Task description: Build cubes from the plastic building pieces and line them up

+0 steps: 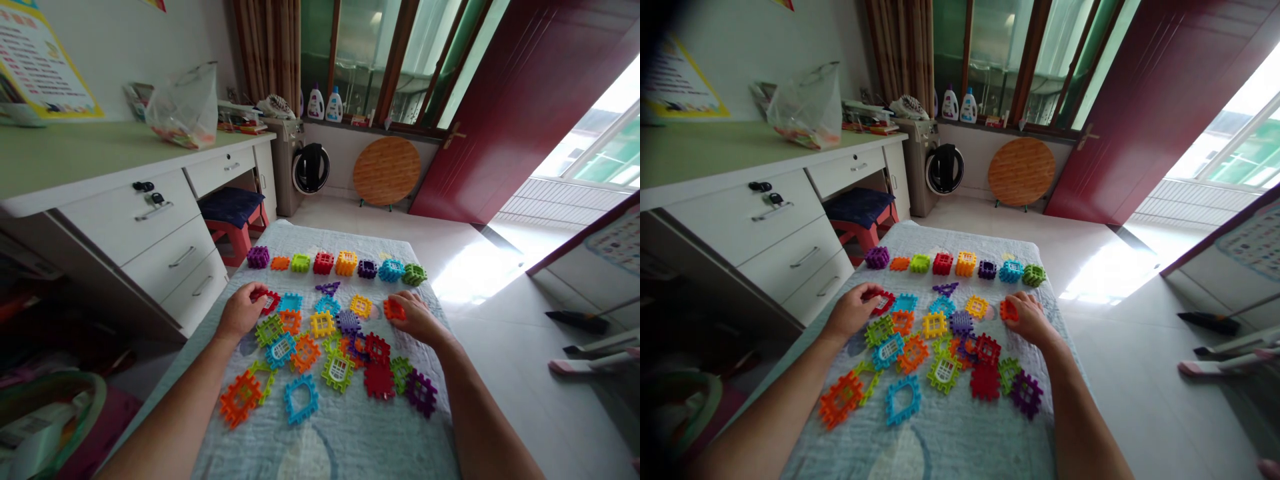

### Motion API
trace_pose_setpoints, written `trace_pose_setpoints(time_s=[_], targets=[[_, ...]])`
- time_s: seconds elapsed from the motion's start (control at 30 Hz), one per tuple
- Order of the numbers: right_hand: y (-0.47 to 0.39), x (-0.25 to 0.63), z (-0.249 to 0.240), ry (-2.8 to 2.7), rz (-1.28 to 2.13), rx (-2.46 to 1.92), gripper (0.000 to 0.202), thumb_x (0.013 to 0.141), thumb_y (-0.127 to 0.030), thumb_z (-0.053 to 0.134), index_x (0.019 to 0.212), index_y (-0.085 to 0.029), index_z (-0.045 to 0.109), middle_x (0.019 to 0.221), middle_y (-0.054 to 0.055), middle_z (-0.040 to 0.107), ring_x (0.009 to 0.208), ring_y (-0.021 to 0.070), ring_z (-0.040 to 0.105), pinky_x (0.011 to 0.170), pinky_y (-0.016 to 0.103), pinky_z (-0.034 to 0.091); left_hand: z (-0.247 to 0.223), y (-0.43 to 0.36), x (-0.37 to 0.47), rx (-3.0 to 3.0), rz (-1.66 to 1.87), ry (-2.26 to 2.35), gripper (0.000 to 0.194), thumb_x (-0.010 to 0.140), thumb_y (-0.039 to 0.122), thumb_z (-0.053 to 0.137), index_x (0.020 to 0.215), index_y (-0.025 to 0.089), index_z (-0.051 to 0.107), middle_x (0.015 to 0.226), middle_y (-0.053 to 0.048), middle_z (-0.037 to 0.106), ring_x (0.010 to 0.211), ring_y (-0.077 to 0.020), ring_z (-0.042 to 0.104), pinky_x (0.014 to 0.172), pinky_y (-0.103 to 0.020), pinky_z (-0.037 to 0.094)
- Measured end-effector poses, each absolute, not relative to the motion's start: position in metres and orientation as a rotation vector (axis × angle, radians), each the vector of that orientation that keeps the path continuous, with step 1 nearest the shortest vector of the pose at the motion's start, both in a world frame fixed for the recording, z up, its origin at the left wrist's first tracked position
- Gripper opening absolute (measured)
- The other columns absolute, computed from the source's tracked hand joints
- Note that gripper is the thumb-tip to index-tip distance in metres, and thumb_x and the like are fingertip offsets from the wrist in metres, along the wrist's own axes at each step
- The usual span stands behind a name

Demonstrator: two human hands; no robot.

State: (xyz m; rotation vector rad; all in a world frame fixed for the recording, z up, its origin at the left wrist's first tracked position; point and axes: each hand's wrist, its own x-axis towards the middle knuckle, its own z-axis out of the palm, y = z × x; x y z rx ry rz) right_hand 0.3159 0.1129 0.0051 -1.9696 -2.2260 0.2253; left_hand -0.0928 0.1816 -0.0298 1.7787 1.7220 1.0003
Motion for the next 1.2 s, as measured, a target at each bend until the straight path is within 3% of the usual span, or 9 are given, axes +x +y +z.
trace_pose_setpoints(time_s=[0.3, 0.5, 0.8, 1.2], targets=[[0.125, 0.313, 0.007, -2.292, 0.186, -2.038, 0.04, 0.065, -0.026, 0.062, 0.104, -0.019, 0.062, 0.101, 0.01, 0.057, 0.092, 0.0263, 0.05, 0.078, 0.035, 0.038, -0.035, 0.183, -0.095, 1.807, 1.018, 1.716, 0.021, 0.072, 0.028, 0.051, 0.088, 0.019, 0.061, 0.092, -0.004, 0.068, 0.086, -0.0194, 0.063, 0.08, -0.03, 0.049], [0.13, 0.307, 0.019, -2.381, 0.057, -2.066, 0.024, 0.063, -0.029, 0.065, 0.084, -0.019, 0.063, 0.089, 0.009, 0.056, 0.086, 0.0253, 0.049, 0.072, 0.034, 0.035, -0.031, 0.181, -0.093, 1.818, 1.05, 1.709, 0.019, 0.072, 0.025, 0.05, 0.086, 0.019, 0.061, 0.09, -0.004, 0.067, 0.085, -0.0189, 0.063, 0.081, -0.031, 0.049], [0.183, 0.197, 0.075, -2.405, 0.015, -1.562, 0.041, 0.067, -0.035, 0.065, 0.105, -0.02, 0.061, 0.098, 0.007, 0.056, 0.093, 0.0234, 0.046, 0.08, 0.035, 0.032, -0.027, 0.18, -0.091, 1.788, 1.035, 1.721, 0.019, 0.071, 0.021, 0.049, 0.086, 0.019, 0.061, 0.09, -0.004, 0.067, 0.085, -0.0188, 0.062, 0.082, -0.031, 0.048], [0.285, 0.058, 0.045, -2.583, 0.066, -1.629, 0.053, 0.068, -0.043, 0.061, 0.115, -0.019, 0.056, 0.112, 0.012, 0.057, 0.107, 0.0304, 0.042, 0.093, 0.046, 0.026, -0.03, 0.18, -0.09, 1.839, 1.048, 1.745, 0.017, 0.072, 0.015, 0.05, 0.085, 0.019, 0.061, 0.088, -0.004, 0.064, 0.085, -0.0179, 0.06, 0.083, -0.031, 0.046]])
